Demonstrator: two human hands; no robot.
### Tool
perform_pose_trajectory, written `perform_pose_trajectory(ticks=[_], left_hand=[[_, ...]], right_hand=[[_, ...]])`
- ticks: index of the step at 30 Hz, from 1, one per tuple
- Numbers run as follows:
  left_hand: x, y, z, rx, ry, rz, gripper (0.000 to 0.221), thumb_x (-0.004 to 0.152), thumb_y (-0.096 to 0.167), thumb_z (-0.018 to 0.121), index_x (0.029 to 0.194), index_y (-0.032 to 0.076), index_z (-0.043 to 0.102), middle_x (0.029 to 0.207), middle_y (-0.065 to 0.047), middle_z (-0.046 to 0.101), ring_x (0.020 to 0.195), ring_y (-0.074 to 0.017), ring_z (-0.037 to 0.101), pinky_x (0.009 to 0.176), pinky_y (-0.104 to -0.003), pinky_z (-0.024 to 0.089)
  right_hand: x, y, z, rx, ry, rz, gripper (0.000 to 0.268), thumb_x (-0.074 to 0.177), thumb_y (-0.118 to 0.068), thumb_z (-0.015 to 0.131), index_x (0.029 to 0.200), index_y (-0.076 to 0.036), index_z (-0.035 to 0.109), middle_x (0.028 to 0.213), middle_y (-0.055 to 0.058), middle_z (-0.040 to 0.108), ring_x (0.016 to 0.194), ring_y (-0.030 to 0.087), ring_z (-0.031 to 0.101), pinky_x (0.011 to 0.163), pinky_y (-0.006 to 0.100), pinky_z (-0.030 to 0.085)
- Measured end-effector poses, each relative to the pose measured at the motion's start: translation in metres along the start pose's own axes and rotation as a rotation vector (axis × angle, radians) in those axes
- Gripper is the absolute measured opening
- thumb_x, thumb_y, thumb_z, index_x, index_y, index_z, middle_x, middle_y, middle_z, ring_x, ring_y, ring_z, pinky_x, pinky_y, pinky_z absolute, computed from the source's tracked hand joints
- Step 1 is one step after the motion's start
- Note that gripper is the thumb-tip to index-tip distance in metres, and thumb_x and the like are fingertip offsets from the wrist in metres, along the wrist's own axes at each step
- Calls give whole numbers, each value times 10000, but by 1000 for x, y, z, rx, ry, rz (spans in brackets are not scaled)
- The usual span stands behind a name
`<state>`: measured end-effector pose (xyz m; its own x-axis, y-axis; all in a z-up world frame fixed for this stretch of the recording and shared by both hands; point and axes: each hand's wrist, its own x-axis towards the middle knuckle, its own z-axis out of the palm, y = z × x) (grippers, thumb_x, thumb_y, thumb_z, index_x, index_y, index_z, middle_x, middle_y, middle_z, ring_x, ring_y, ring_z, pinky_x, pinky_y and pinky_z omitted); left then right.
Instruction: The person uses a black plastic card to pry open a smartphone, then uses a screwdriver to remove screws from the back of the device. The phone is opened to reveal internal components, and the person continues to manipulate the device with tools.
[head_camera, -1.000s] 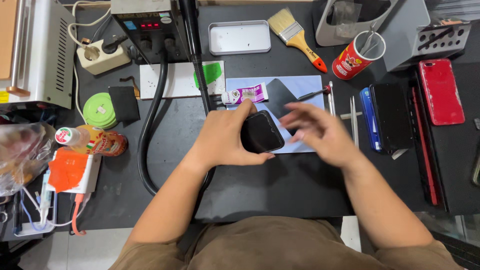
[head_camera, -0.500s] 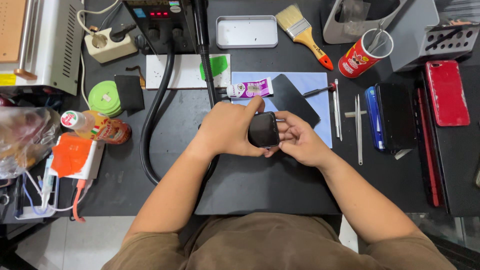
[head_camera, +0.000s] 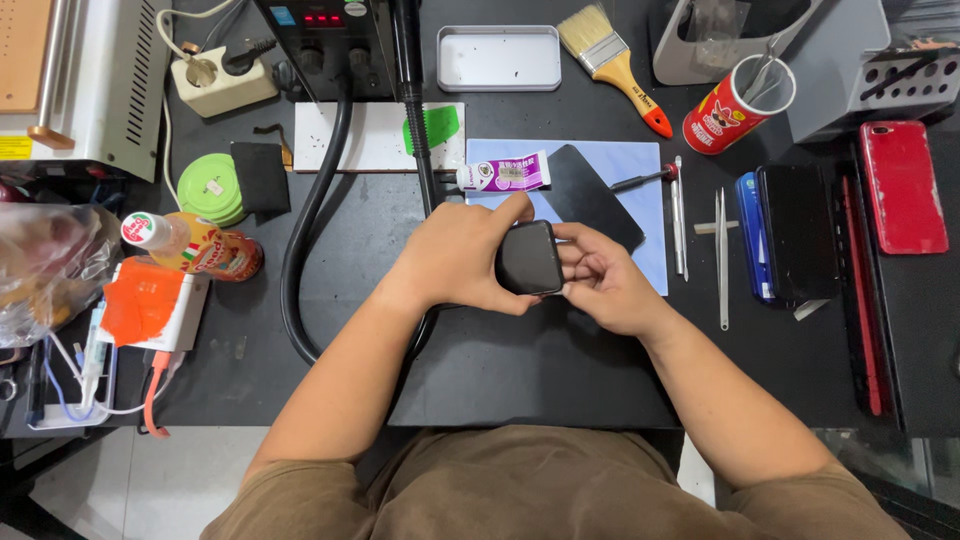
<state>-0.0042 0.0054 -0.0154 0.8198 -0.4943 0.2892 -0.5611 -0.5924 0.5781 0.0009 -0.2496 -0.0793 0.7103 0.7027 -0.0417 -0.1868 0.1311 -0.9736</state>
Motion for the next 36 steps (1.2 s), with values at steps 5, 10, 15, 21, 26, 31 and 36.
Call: perform_pose_trajectory(ticks=[5, 10, 15, 21, 26, 31, 36], left_hand=[[-7, -6, 10, -261, 263, 80, 735, 667, 483, 891, 1162, 61, 549, 820, -113, 658, 718, -315, 690, 659, -382, 534], [-15, -12, 45, -641, 382, 105, 748, 776, 448, 850, 1248, 84, 398, 1012, -83, 540, 870, -190, 570, 797, -320, 505], [-11, -17, 70, -1017, 436, -64, 610, 1009, 272, 743, 1400, 69, 320, 1212, -117, 465, 1040, -165, 509, 942, -317, 482], [-7, -27, 50, -1115, 415, -150, 828, 955, 55, 670, 1592, 148, 150, 1431, -140, 432, 1208, -226, 637, 1000, -378, 604], [-7, -31, 42, -932, 324, -128, 787, 908, -61, 656, 1595, 130, 324, 1582, -161, 375, 1329, -266, 610, 1024, -390, 613], [-6, -28, 53, -1022, 326, -187, 885, 895, -65, 678, 1620, 194, 241, 1559, -160, 347, 1286, -250, 618, 974, -374, 615], [-6, -32, 57, -1058, 326, -204, 913, 927, -51, 689, 1646, 228, 200, 1577, -168, 329, 1283, -253, 621, 992, -376, 625]], right_hand=[[-2, 1, 1, -4, -18, -116, 820, 864, -57, 754, 1571, -44, 338, 1495, 175, 526, 1371, 268, 580, 1148, 421, 487], [8, 19, 27, -334, -128, -364, 1156, 829, -217, 896, 1629, -128, 67, 1643, 170, 282, 1559, 312, 331, 1281, 463, 279], [10, 33, 24, -99, -65, -248, 965, 987, -390, 784, 1654, -120, 141, 1590, 169, 337, 1355, 252, 450, 1151, 402, 410], [14, 32, 7, -199, 39, -302, 872, 1000, -700, 539, 1576, -64, 389, 1179, 125, 604, 702, 85, 504, 650, 235, 445], [12, 22, 8, -355, 223, -295, 858, 1016, -729, 444, 1471, -4, 503, 1067, 105, 656, 627, 55, 460, 565, 215, 406], [15, 17, 12, -333, 222, -265, 907, 1013, -745, 429, 1505, 16, 449, 1096, 125, 627, 636, 57, 419, 563, 221, 417], [16, 17, 13, -358, 198, -259, 920, 1012, -752, 404, 1520, 15, 430, 1111, 122, 617, 639, 56, 420, 552, 212, 405]])
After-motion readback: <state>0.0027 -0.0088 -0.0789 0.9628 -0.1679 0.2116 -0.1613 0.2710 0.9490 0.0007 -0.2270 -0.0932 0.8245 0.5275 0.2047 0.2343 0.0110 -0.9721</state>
